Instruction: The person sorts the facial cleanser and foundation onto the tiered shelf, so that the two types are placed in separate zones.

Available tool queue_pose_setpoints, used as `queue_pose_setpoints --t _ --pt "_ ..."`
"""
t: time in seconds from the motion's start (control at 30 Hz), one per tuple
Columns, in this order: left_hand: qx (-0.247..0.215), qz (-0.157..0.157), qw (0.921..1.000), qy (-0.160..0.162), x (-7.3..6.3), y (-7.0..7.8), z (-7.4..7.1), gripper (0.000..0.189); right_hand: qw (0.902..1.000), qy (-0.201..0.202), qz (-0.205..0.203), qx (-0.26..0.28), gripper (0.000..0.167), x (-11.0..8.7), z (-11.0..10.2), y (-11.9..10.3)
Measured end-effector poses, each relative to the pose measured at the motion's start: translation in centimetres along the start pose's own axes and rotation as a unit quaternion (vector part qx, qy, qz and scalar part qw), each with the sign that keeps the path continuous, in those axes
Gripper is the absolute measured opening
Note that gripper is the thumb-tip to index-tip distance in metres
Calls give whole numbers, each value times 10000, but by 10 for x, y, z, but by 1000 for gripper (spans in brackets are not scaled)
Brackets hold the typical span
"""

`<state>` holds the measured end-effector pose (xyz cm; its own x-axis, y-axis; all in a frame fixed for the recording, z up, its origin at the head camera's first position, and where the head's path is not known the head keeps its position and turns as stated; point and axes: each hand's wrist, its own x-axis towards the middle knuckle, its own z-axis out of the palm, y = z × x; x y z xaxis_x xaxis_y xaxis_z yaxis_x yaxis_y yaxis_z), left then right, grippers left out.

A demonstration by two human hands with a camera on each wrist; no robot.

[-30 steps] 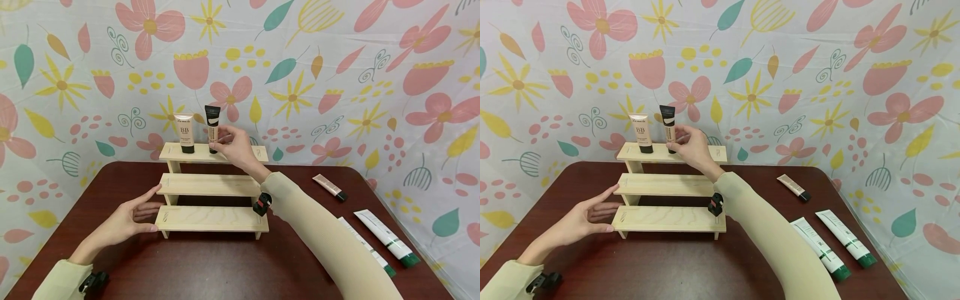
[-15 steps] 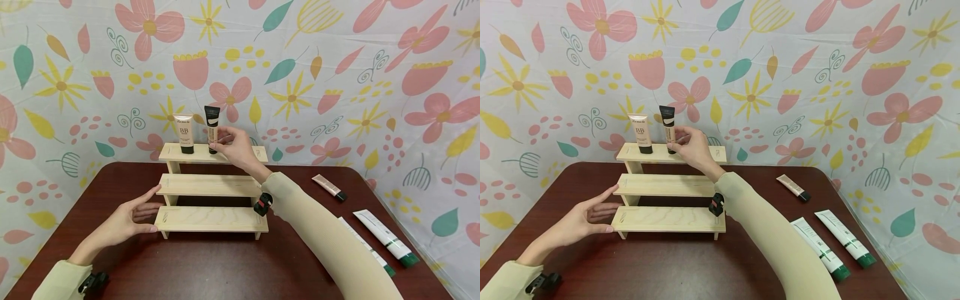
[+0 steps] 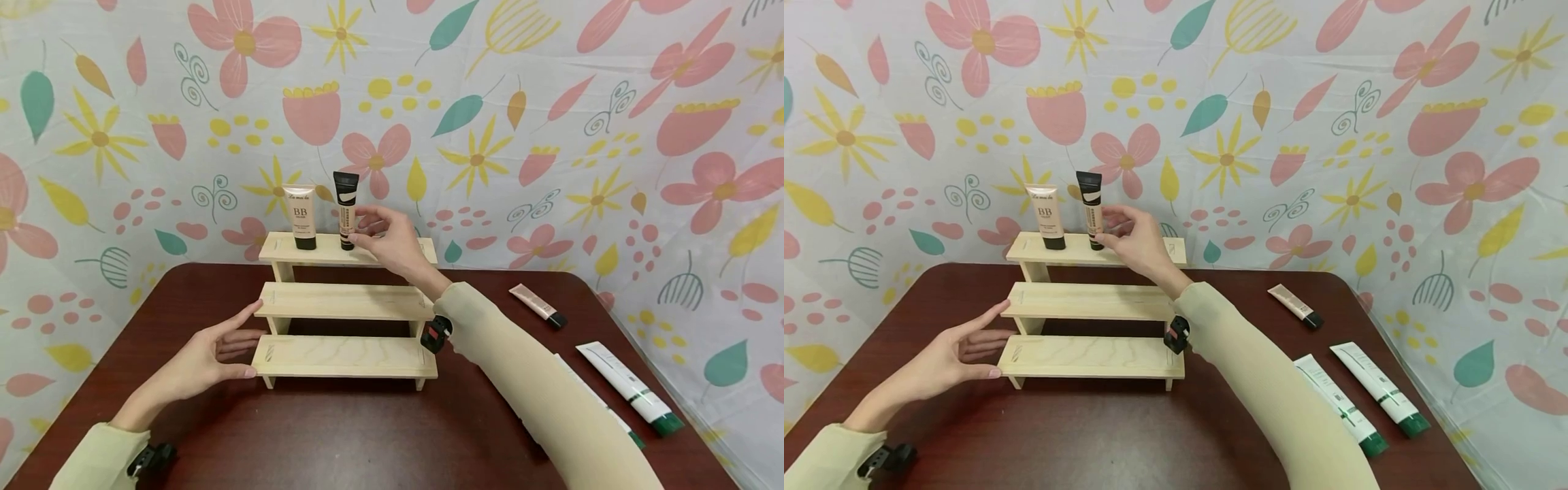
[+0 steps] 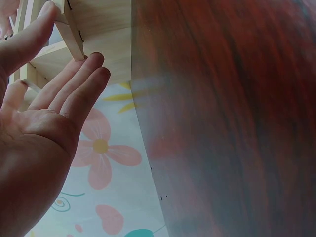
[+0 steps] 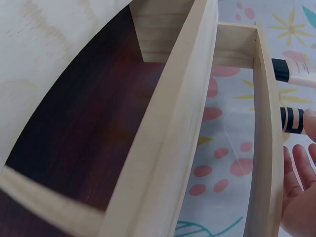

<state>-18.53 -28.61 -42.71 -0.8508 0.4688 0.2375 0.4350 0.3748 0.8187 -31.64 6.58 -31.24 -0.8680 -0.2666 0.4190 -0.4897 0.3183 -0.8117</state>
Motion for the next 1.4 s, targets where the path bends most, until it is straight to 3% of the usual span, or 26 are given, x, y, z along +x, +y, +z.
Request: queue_pose_setpoints --t 0.27,0.53,0.67,1.07,1.4 --pt "14 -114 9999 -32 -1 -1 0 106 9996 -59 -28 -286 36 -21 -28 2" --pt "52 -18 10000 13 1 2 -3 106 9971 -4 -387 -661 36 -51 -73 4" --pt "78 -19 10000 19 0 2 -4 106 9951 83 -307 -940 38 -70 -96 10" --pt "-46 -28 10000 44 -2 0 0 106 9883 543 -156 -1420 35 -115 -160 51" --pt "6 -39 10000 13 0 1 1 106 9702 646 367 -2306 30 -149 -205 87"
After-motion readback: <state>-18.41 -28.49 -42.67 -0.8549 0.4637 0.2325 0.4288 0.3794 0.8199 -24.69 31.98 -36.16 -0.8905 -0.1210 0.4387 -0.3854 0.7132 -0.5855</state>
